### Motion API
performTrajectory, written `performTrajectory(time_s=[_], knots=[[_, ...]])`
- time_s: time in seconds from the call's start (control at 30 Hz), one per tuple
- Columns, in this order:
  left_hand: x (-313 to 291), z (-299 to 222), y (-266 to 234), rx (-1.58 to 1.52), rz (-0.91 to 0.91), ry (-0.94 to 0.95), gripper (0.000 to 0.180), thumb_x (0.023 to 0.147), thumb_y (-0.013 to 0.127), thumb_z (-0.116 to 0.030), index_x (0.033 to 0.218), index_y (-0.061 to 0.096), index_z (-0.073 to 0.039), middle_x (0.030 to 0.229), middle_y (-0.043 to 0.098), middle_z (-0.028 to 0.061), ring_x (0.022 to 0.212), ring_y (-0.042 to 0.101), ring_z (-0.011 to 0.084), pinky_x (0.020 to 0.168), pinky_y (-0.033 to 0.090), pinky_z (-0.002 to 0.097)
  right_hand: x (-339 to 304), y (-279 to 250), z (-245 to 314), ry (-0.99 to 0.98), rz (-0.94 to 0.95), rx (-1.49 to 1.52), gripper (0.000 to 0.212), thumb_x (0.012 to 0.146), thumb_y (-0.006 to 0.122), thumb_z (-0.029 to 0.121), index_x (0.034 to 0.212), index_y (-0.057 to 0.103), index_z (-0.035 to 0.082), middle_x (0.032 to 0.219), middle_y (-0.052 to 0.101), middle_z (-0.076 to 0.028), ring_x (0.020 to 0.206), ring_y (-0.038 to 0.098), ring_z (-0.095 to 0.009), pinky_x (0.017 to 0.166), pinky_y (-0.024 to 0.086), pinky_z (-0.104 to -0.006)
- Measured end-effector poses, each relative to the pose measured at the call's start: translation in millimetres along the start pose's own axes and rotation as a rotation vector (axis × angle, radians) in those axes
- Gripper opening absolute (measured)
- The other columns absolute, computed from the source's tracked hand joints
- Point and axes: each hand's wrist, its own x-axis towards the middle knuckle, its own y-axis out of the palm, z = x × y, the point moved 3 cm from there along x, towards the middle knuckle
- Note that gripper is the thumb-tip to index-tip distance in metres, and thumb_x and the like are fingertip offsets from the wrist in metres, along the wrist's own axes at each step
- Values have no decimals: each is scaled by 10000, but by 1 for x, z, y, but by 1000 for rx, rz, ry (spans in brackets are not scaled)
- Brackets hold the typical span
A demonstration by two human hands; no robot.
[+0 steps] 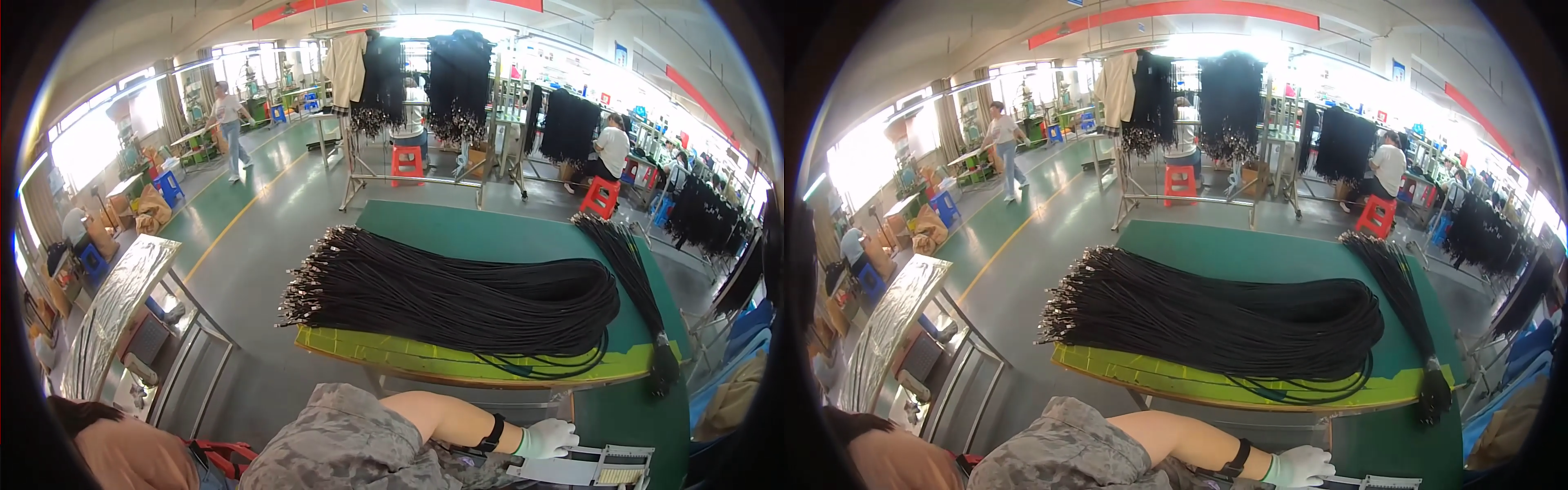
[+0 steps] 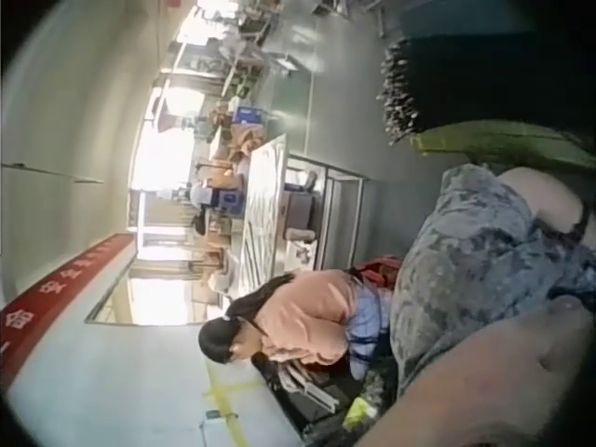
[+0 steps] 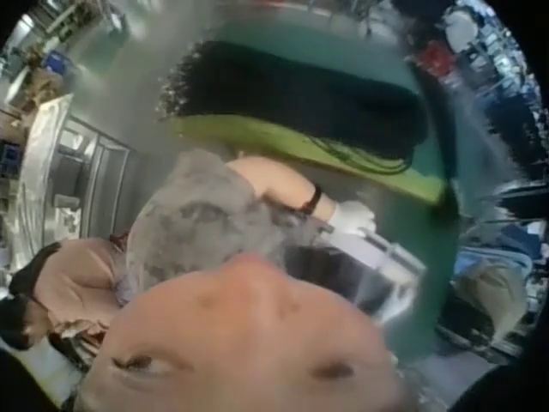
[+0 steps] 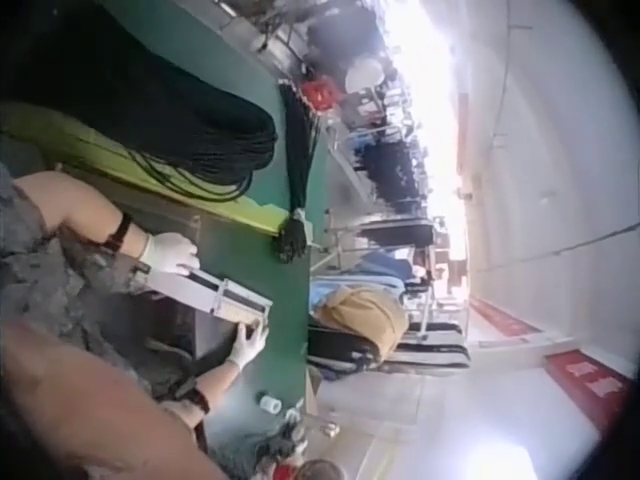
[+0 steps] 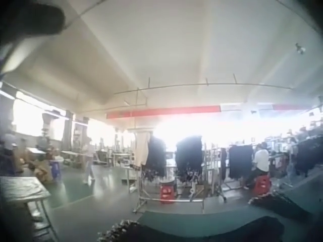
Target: Organizing and placing bundles of black cables into a metal sorting jig on a factory production floor.
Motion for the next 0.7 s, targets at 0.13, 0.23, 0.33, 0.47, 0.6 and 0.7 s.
performTrajectory(time_s=[0.13,0.23,0.33,0.47,0.6,0.7], knots=[[-2,-8,-10,-4,8,-21,247,826,649,-223,1015,575,-83,933,519,136,900,563,346,760,450,476,-18,21,37,-681,-73,-848,390,918,642,190,1249,592,-10,1227,622,-186,1067,608,-278,933,491,-387],[-4,-7,-12,-14,12,-15,244,826,647,-225,1008,574,-80,929,520,137,891,569,345,753,455,476,-28,36,55,-506,-200,-1232,389,901,662,171,1242,598,-6,1221,631,-171,1044,620,-282,923,496,-371],[-1,-8,-15,22,47,-3,243,826,645,-225,1004,570,-77,926,521,138,882,574,345,746,461,476,-27,31,52,-531,-246,-1333,391,891,674,170,1234,603,-4,1210,641,-159,1020,632,-284,910,501,-361],[-5,-9,-14,100,115,18,236,830,642,-227,991,559,-77,918,516,137,857,576,346,735,464,477,-21,18,35,-736,-202,-1166,393,887,683,190,1217,611,-10,1188,655,-153,996,643,-281,887,512,-356],[-17,-12,-15,79,123,30,216,841,633,-235,970,547,-85,905,505,132,826,572,343,726,461,478,-7,-3,1,-532,-165,-805,391,880,695,210,1191,626,-17,1173,659,-165,994,647,-276,881,517,-364],[-27,-15,-18,53,124,1,210,848,626,-238,974,548,-90,910,503,131,825,572,342,724,461,477,-3,-4,-5,-256,-81,-30,393,874,704,238,1166,642,-18,1163,662,-177,996,648,-281,886,517,-379]])
